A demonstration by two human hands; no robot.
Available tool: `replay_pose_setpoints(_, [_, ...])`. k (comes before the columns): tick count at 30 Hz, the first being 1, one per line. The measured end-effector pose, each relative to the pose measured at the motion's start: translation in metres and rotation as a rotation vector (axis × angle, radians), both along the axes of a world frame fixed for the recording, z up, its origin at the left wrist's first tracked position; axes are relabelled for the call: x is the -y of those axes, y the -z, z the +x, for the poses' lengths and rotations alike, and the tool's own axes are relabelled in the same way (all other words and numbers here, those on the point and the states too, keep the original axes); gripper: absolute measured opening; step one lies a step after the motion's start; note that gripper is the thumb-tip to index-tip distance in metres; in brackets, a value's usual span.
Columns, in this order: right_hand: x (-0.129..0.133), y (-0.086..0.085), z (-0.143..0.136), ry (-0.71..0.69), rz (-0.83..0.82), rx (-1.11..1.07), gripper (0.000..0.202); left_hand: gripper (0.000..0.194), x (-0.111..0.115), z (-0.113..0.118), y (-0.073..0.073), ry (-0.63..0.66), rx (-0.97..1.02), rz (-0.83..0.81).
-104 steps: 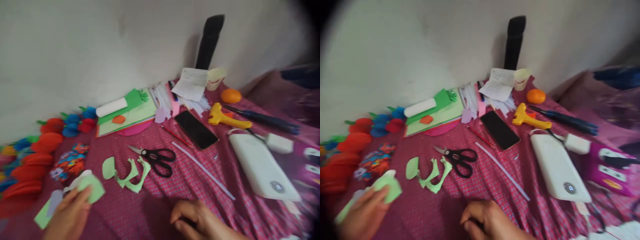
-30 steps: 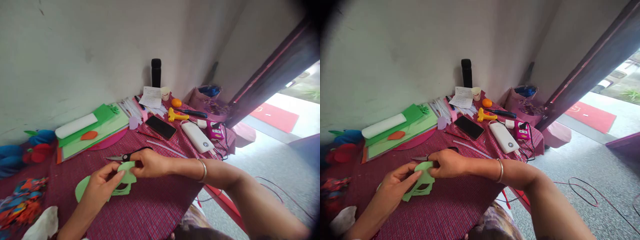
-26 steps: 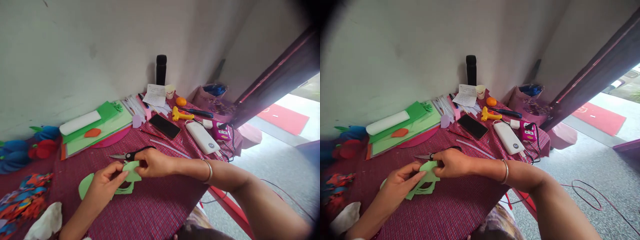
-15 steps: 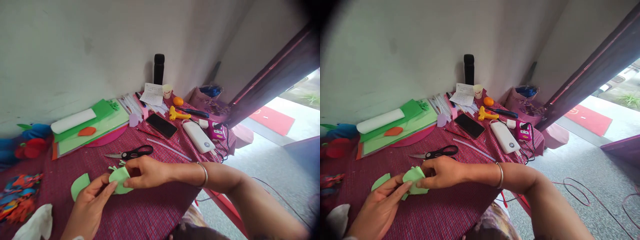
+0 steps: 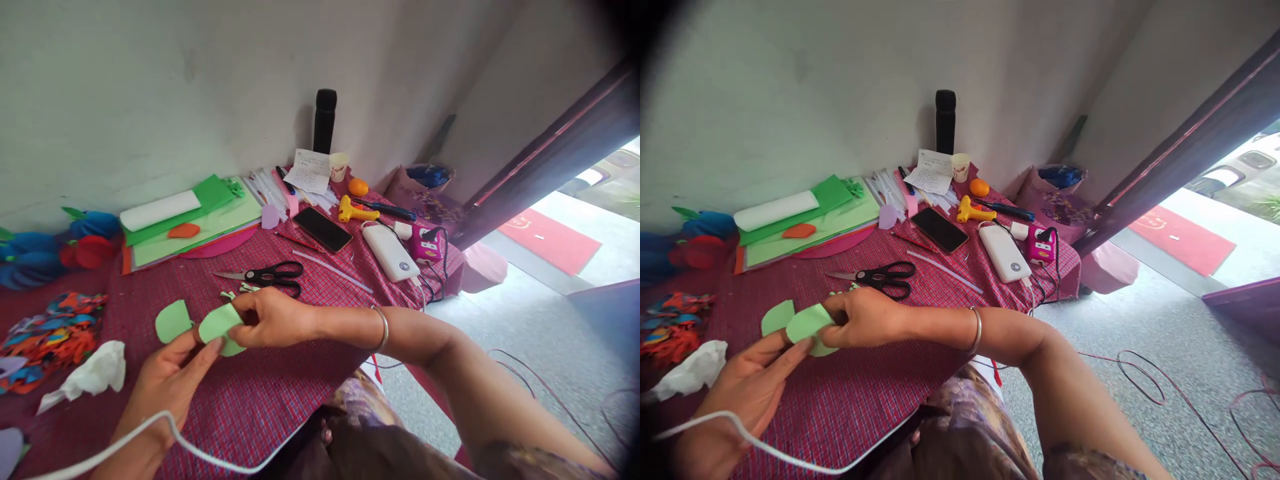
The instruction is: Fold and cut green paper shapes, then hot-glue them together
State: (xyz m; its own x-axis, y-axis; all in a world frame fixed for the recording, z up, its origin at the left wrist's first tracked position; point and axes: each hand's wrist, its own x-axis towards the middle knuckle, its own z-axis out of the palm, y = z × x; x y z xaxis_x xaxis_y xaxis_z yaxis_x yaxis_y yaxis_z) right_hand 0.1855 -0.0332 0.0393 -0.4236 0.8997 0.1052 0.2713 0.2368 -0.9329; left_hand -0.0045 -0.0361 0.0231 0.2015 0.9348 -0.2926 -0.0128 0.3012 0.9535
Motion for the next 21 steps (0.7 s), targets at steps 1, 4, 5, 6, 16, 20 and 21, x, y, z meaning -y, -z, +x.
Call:
replay_pose_setpoints(1, [0.000, 0.001, -0.003, 0.003, -0.007, 0.004, 0.011, 0.038, 0.001, -0.001, -0.001, -0.004, 0.003, 0.013])
replay_pose_setpoints(4, [-0.004, 0.008, -0.009, -0.005, -0.051, -0.044, 0.009, 0.036, 0.000, -0.001, -0.003, -0.014, 0.035, 0.043])
replay_pose_setpoints(5, [-0.005, 0.011, -0.010, -0.022, -0.078, -0.105, 0.009, 0.034, -0.001, 0.000, -0.002, -0.019, 0.063, 0.047])
replay_pose_setpoints(6, [-0.007, 0.014, -0.011, -0.051, -0.112, -0.186, 0.009, 0.032, -0.002, 0.001, -0.001, -0.022, 0.101, 0.045])
replay_pose_setpoints(16, [0.001, 0.027, -0.011, -0.367, -0.471, -0.733, 0.046, 0.021, 0.001, -0.003, 0.009, 0.111, 0.429, 0.005])
replay_pose_setpoints(20, [0.004, 0.026, -0.012, -0.344, -0.425, -0.676, 0.045, 0.022, 0.004, -0.004, 0.011, 0.201, 0.417, -0.022])
replay_pose_setpoints(21, [0.004, 0.025, -0.012, -0.351, -0.417, -0.655, 0.045, 0.022, 0.004, -0.005, 0.012, 0.212, 0.402, -0.025])
